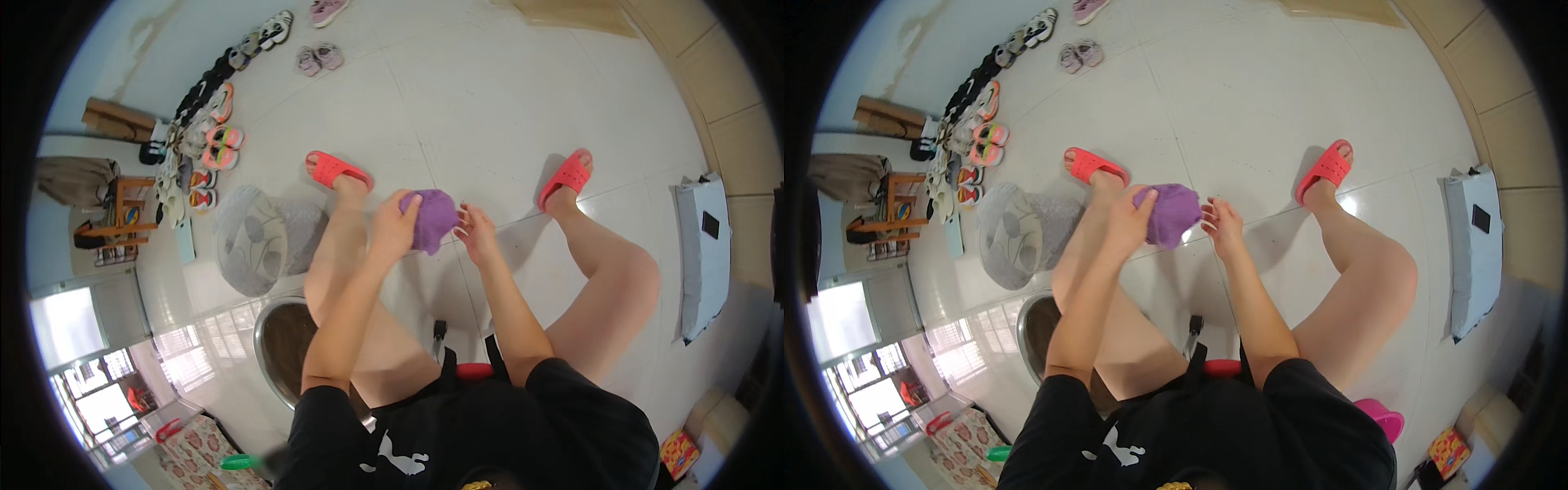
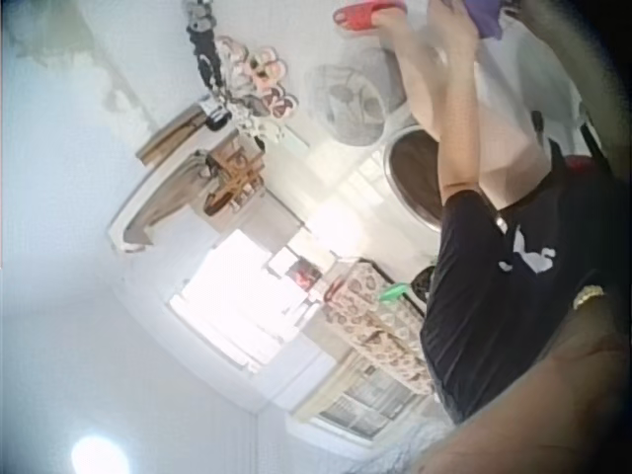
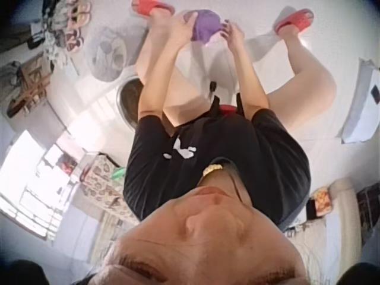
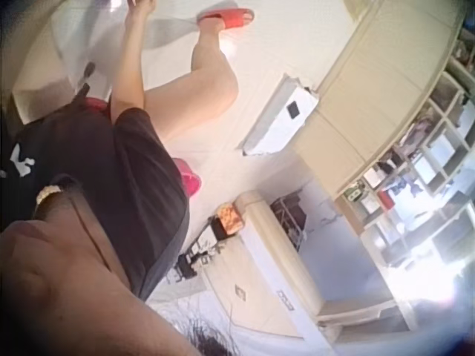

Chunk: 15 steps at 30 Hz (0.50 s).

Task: The person holds a metal basin containing soil, places it on the floor, and uses a purple cloth to wipe spilled soil from the tiled floor near a row of shoes.

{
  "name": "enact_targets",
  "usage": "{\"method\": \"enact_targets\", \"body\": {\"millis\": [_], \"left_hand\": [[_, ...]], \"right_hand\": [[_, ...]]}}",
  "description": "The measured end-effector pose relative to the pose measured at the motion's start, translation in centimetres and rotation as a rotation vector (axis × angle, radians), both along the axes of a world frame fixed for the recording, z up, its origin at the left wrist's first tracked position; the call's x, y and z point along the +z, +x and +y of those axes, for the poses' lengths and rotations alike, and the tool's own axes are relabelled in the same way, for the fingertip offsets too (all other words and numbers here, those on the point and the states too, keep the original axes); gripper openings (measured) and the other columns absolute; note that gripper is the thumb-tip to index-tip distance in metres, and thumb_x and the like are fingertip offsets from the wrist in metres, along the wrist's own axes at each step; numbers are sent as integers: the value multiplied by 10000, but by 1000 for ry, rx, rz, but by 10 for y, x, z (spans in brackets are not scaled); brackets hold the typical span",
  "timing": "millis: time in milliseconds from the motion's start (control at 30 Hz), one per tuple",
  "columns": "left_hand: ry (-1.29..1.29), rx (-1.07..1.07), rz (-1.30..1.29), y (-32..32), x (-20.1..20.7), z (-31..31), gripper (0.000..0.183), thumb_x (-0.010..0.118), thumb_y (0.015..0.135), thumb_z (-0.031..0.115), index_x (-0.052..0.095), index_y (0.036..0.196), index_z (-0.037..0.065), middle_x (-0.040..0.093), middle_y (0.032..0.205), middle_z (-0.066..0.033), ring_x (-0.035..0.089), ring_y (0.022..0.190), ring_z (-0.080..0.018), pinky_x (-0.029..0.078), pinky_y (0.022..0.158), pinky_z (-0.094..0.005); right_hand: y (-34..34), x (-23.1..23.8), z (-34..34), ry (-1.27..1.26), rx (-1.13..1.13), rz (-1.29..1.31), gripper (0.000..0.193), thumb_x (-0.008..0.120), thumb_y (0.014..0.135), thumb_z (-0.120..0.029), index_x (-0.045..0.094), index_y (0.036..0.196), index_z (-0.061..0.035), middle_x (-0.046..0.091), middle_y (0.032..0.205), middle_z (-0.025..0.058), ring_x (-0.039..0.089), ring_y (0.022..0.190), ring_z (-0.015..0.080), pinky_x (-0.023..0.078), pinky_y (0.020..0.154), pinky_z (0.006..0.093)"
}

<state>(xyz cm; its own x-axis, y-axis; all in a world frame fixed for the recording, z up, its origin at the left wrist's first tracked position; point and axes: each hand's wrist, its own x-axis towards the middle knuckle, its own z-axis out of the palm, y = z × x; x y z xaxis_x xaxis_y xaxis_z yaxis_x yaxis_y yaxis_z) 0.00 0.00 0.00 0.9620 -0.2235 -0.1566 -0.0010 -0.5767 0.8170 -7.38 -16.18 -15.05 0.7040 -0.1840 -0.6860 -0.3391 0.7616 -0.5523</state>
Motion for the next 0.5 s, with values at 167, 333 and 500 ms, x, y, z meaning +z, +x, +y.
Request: {"method": "enact_targets", "body": {"millis": [167,333,500], "left_hand": [[31,-46,48,49,44,-27,309,599,952,263,645,1065,-21,696,896,-184,668,807,-265,518,737,-350],[4,-79,130,96,60,-24,295,588,954,268,657,1075,8,696,935,-166,667,831,-271,516,751,-352],[142,-184,112,135,85,-24,304,535,986,309,652,1140,74,714,963,-95,667,887,-241,488,829,-337]], "right_hand": [[-27,-114,-41,-96,-56,339,232,629,901,-241,599,1066,-80,666,917,88,627,793,170,498,650,307],[45,-74,-44,54,123,253,342,597,930,-312,561,1175,-76,659,956,110,633,814,181,525,626,314],[164,114,-27,414,434,-178,492,579,954,-454,510,1304,-116,572,1240,82,614,1038,185,541,791,366]]}}
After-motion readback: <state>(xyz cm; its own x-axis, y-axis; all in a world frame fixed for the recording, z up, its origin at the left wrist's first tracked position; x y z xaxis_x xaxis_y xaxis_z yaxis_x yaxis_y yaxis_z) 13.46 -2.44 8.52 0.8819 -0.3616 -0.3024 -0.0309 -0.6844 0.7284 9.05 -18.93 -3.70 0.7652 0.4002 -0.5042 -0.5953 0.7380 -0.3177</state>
